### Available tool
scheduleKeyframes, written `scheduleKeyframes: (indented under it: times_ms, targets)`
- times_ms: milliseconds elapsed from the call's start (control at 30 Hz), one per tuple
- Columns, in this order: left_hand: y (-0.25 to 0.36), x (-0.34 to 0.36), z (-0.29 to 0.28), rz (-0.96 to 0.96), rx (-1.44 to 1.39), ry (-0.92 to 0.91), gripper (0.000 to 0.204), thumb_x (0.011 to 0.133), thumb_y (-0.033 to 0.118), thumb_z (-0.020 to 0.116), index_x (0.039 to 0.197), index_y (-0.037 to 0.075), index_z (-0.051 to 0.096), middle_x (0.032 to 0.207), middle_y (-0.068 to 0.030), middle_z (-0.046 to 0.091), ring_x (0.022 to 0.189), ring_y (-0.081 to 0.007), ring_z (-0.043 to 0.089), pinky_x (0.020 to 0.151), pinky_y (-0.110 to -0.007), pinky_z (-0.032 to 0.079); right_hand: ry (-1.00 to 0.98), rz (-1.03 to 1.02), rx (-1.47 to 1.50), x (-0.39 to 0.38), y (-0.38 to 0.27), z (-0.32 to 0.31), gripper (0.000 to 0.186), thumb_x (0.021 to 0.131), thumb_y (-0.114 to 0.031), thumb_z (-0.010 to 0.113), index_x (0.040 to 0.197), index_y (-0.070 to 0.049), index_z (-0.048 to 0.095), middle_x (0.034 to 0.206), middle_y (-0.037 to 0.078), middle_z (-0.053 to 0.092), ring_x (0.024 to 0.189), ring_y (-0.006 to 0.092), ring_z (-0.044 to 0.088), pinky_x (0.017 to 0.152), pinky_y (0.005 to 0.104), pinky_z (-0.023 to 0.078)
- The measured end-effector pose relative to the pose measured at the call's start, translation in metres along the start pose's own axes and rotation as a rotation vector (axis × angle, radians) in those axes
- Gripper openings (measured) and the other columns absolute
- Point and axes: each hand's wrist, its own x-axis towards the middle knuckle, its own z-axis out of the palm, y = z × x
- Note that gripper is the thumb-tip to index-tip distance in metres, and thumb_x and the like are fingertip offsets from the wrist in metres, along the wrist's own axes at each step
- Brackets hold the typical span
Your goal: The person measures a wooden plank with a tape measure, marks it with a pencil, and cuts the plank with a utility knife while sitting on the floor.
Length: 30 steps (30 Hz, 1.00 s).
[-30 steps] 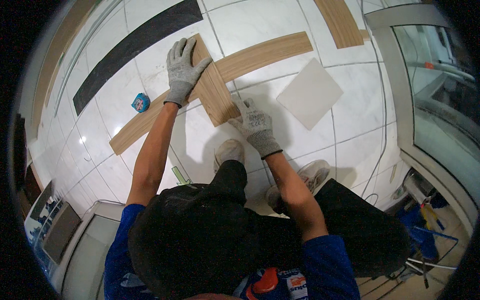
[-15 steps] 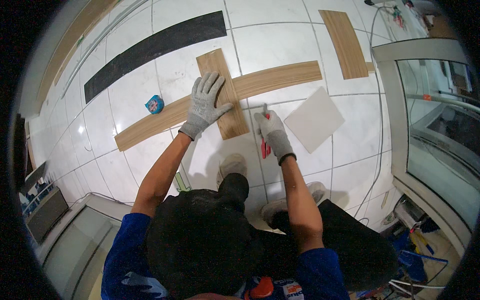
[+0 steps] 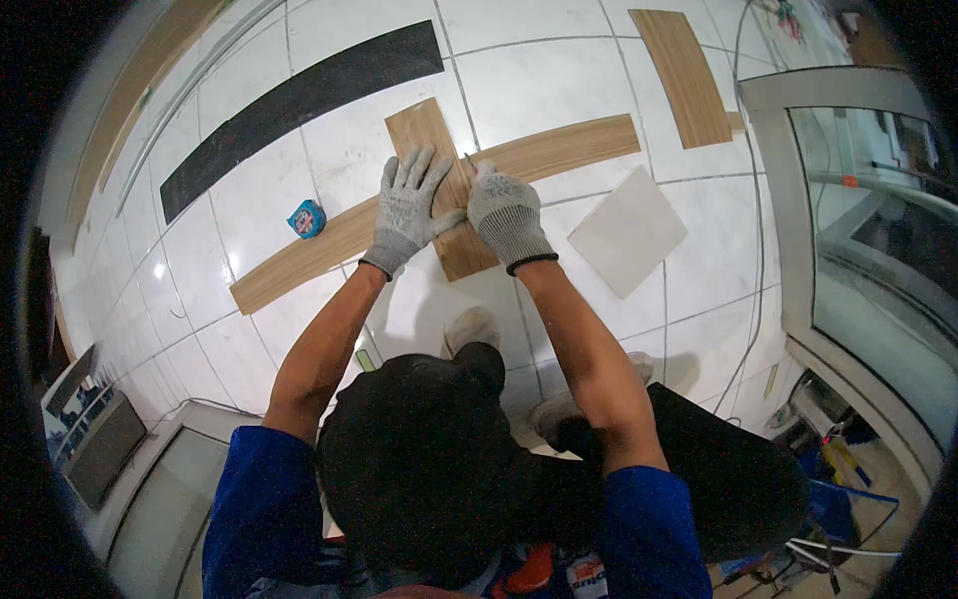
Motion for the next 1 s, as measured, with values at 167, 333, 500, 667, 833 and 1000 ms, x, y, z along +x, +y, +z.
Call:
scheduleKeyframes:
  times_ms: [167, 333, 500, 667, 833, 1000]
  targets:
    - [0.000, 0.001, -0.006, 0.003, 0.037, -0.032, 0.100, 0.086, 0.082, 0.062, 0.160, 0.017, 0.045, 0.168, -0.0162, 0.036, 0.160, -0.0308, 0.025, 0.132, -0.056, 0.011, -0.032, 0.043, -0.028, 0.012, -0.009, 0.008, 0.020, 0.099, -0.018, 0.059, 0.111, -0.002, 0.060, 0.092, 0.023, 0.076, 0.092, 0.0397, 0.076, 0.082, 0.0506, 0.059]
    - [0.000, 0.002, -0.003, 0.009, -0.035, 0.038, 0.103, 0.080, 0.074, 0.074, 0.160, 0.016, 0.044, 0.167, -0.0182, 0.037, 0.158, -0.0353, 0.028, 0.129, -0.060, 0.015, -0.035, 0.033, -0.008, 0.012, -0.012, 0.005, 0.021, 0.097, -0.019, 0.061, 0.109, -0.001, 0.061, 0.094, 0.023, 0.076, 0.093, 0.0397, 0.076, 0.084, 0.0497, 0.060]
    - [0.003, 0.008, -0.002, -0.002, -0.013, 0.026, 0.102, 0.080, 0.076, 0.073, 0.159, 0.017, 0.046, 0.166, -0.0188, 0.040, 0.158, -0.0333, 0.030, 0.129, -0.060, 0.014, -0.127, 0.139, 0.002, 0.020, -0.024, -0.002, 0.023, 0.098, -0.019, 0.062, 0.111, 0.001, 0.061, 0.096, 0.022, 0.077, 0.095, 0.0377, 0.077, 0.083, 0.0486, 0.061]
    - [-0.008, 0.003, 0.002, -0.001, 0.053, 0.034, 0.102, 0.078, 0.073, 0.075, 0.158, 0.016, 0.047, 0.164, -0.0188, 0.042, 0.156, -0.0336, 0.034, 0.129, -0.060, 0.015, -0.165, 0.120, 0.000, 0.019, -0.032, 0.005, 0.023, 0.098, -0.018, 0.061, 0.111, 0.001, 0.061, 0.097, 0.023, 0.076, 0.097, 0.0383, 0.077, 0.084, 0.0481, 0.061]
    - [-0.005, 0.004, 0.007, -0.005, 0.042, 0.016, 0.099, 0.079, 0.074, 0.074, 0.157, 0.017, 0.048, 0.164, -0.0180, 0.043, 0.156, -0.0333, 0.035, 0.128, -0.060, 0.015, -0.137, 0.104, 0.013, 0.019, -0.027, 0.006, 0.024, 0.097, -0.017, 0.060, 0.112, 0.002, 0.061, 0.097, 0.024, 0.077, 0.097, 0.0386, 0.077, 0.085, 0.0480, 0.061]
    - [-0.008, 0.001, 0.013, 0.002, 0.061, 0.029, 0.100, 0.080, 0.077, 0.072, 0.159, 0.021, 0.046, 0.167, -0.0154, 0.040, 0.156, -0.0320, 0.033, 0.128, -0.062, 0.013, -0.220, 0.173, 0.080, 0.014, -0.031, -0.002, 0.029, 0.098, -0.020, 0.060, 0.117, 0.002, 0.062, 0.109, 0.028, 0.074, 0.107, 0.0400, 0.074, 0.092, 0.0505, 0.058]
